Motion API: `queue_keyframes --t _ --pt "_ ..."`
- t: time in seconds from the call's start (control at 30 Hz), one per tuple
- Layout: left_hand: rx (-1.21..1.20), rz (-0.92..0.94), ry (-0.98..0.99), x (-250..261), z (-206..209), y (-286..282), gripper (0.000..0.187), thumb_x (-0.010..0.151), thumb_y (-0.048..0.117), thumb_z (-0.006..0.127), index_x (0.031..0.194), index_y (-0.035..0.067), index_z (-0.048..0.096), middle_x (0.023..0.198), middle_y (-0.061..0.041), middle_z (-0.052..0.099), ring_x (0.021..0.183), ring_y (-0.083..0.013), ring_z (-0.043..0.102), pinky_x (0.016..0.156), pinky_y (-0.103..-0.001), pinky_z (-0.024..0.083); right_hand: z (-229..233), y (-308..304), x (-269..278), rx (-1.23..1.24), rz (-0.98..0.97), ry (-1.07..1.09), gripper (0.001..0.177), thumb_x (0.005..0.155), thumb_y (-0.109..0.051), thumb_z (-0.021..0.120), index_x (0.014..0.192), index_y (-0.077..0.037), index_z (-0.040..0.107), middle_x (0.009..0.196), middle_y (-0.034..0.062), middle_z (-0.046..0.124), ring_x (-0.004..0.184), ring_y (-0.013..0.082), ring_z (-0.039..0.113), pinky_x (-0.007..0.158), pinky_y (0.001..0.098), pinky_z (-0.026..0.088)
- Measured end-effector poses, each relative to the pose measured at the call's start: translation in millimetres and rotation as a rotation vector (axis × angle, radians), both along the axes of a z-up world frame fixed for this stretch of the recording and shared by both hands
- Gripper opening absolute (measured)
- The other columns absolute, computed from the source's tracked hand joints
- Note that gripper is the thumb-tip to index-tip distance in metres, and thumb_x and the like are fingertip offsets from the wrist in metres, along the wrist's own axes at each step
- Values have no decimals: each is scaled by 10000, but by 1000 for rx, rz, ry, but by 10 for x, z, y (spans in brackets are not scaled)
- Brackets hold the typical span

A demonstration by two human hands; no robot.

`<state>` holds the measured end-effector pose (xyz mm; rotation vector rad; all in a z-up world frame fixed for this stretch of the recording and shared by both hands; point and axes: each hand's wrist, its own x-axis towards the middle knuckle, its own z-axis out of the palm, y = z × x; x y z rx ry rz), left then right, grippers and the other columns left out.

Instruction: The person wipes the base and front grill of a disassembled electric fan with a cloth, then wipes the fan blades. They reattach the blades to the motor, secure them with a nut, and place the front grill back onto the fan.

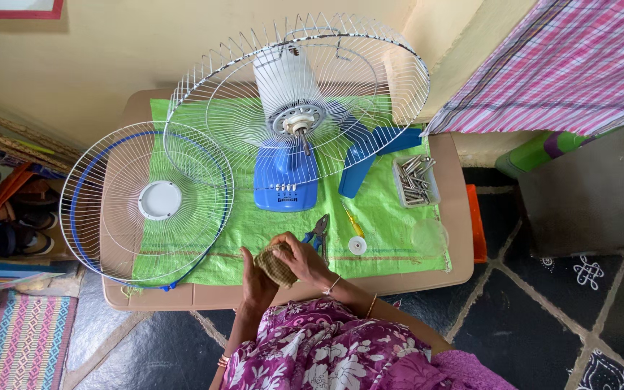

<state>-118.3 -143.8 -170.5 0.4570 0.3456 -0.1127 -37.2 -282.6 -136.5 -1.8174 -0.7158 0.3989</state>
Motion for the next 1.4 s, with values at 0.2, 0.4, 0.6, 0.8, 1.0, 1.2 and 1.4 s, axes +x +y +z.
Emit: queue_keyframes --t 0.2,0.4,0.6,0.8,1.0,1.2,1.4 --pt "203 -34 52 -79 -437 20 556 989 280 590 1476 34 483 1369 -124 606 1226 -262 609 1001 -434 533 -128 -164 74 -299 -44 -14 308 1021 -198 635 1293 -70 565 958 128 708 804 269 710 679 394 539" --pt "370 79 286 -4 -372 315 476 984 109 578 1444 28 492 1335 -151 620 1178 -274 644 951 -457 582 -522 -622 5 -467 -316 -319 495 896 -144 721 1356 -100 544 1266 125 639 1026 287 667 803 418 542" --pt "1076 -94 359 269 -263 676 634 909 151 658 1496 120 421 1346 -189 596 1106 -371 655 842 -501 587 -759 -1366 140 -713 -453 -444 726 736 -141 809 1402 -109 521 1479 173 457 1286 369 484 1007 537 400" --pt "2212 130 74 280 -524 447 625 872 180 741 1435 84 486 1513 -264 465 1407 -426 392 1080 -655 338 -893 -1661 4 -653 -381 -391 573 884 -147 758 1421 -149 554 1429 107 525 1325 333 508 1108 508 403" --pt "2044 -240 -266 326 -649 -309 706 871 284 757 1468 44 466 1396 -203 524 1189 -347 539 961 -487 510 -785 -2044 58 -534 -586 -381 566 856 -160 762 1393 -142 582 1387 125 541 1289 349 505 1093 494 415" --pt "2194 -580 -64 627 -533 -701 895 723 454 856 1400 27 454 1201 -160 540 1102 -320 562 795 -469 570 -876 -2091 259 -618 -710 -648 535 812 -203 781 1311 -100 616 1302 137 608 1193 333 565 952 516 433" --pt "2178 -623 109 700 -379 -792 816 698 502 863 1237 5 506 1192 -155 539 1127 -328 566 809 -459 585 -1298 -1152 98 -429 -256 -246 338 963 -32 587 1289 -100 642 1203 140 700 963 263 710 714 350 633"
